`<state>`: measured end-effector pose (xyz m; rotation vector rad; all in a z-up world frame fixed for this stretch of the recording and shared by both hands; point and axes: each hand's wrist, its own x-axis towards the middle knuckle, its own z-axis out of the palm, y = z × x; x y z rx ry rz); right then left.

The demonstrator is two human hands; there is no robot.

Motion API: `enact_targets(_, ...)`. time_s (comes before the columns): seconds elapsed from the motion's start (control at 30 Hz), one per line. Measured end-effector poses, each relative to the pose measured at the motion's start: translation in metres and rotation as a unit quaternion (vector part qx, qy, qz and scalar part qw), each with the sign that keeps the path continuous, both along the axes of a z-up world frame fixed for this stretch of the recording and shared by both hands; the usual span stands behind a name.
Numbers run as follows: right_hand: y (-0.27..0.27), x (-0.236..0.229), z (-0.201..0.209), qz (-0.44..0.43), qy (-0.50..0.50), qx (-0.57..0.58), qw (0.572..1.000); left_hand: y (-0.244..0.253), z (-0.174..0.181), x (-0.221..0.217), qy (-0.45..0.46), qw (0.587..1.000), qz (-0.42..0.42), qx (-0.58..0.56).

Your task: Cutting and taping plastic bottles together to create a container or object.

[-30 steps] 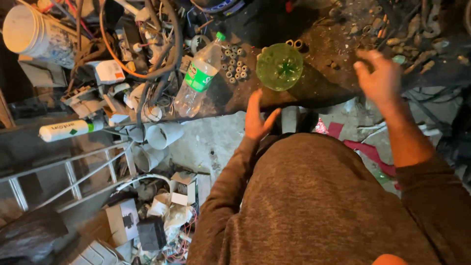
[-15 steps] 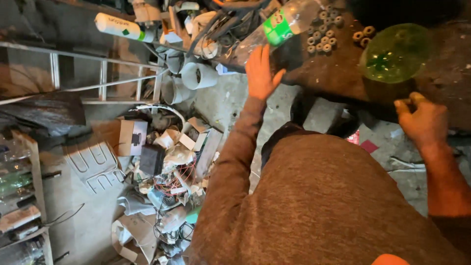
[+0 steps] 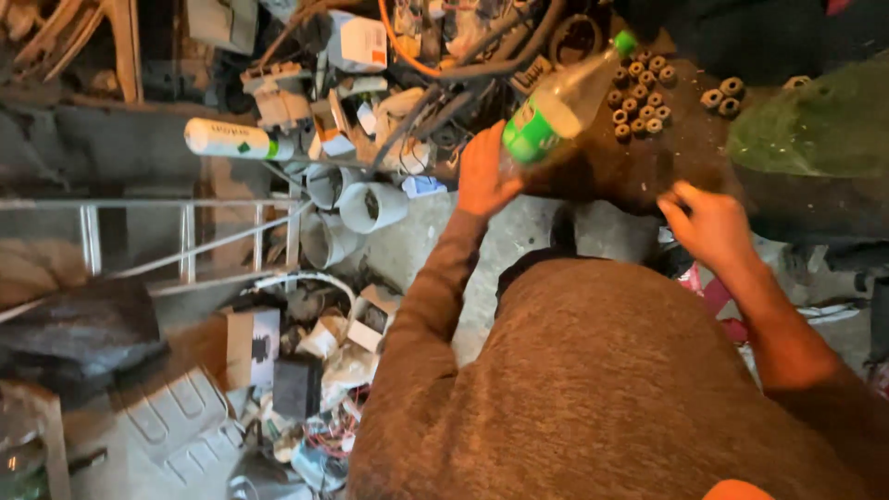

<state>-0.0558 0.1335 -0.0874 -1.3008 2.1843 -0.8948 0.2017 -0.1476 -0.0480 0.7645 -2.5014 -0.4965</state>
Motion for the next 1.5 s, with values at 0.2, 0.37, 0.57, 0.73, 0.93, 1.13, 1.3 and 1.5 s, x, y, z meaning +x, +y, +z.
enact_targets(0.2,-0.174,0.002,-0.033,0.021,0.151,-0.145,0.978,-0.072,0.068,0.058,0.112,0.988,0.056,0.091)
enact_targets(0.37,-0.272,-0.008,-0.069,0.169,0.361,0.076,0.914,-0.191,0.031,0.049,0.001,0.977,0.183,-0.108)
enact_targets(0.57,-0.237,0.002,-0.039,0.116,0.317,-0.112,0.935,-0.243,-0.005,0.024,-0.104,0.969,0.200,-0.097)
enact_targets(0.73,-0.109,0.048,0.021,-0.091,-0.037,-0.056,0.994,-0.246,0.004,0.015,-0.120,0.960,0.183,-0.176)
enact_targets(0.93,0.060,0.063,0.009,-0.278,-0.323,-0.046,0.903,-0.228,0.017,0.013,-0.146,0.966,0.158,-0.142)
enact_targets(1.13,0.168,0.025,-0.007,-0.333,-0.408,-0.156,0.836,-0.132,0.051,-0.022,0.027,0.988,0.043,-0.149)
enact_targets(1.3,0.178,-0.023,0.012,-0.313,-0.393,-0.175,0.847,0.017,0.047,-0.075,0.106,0.965,-0.237,-0.035)
enact_targets(1.5,0.181,-0.072,0.002,-0.243,-0.375,-0.156,0.881,0.167,0.017,-0.150,-0.007,0.868,-0.307,0.391)
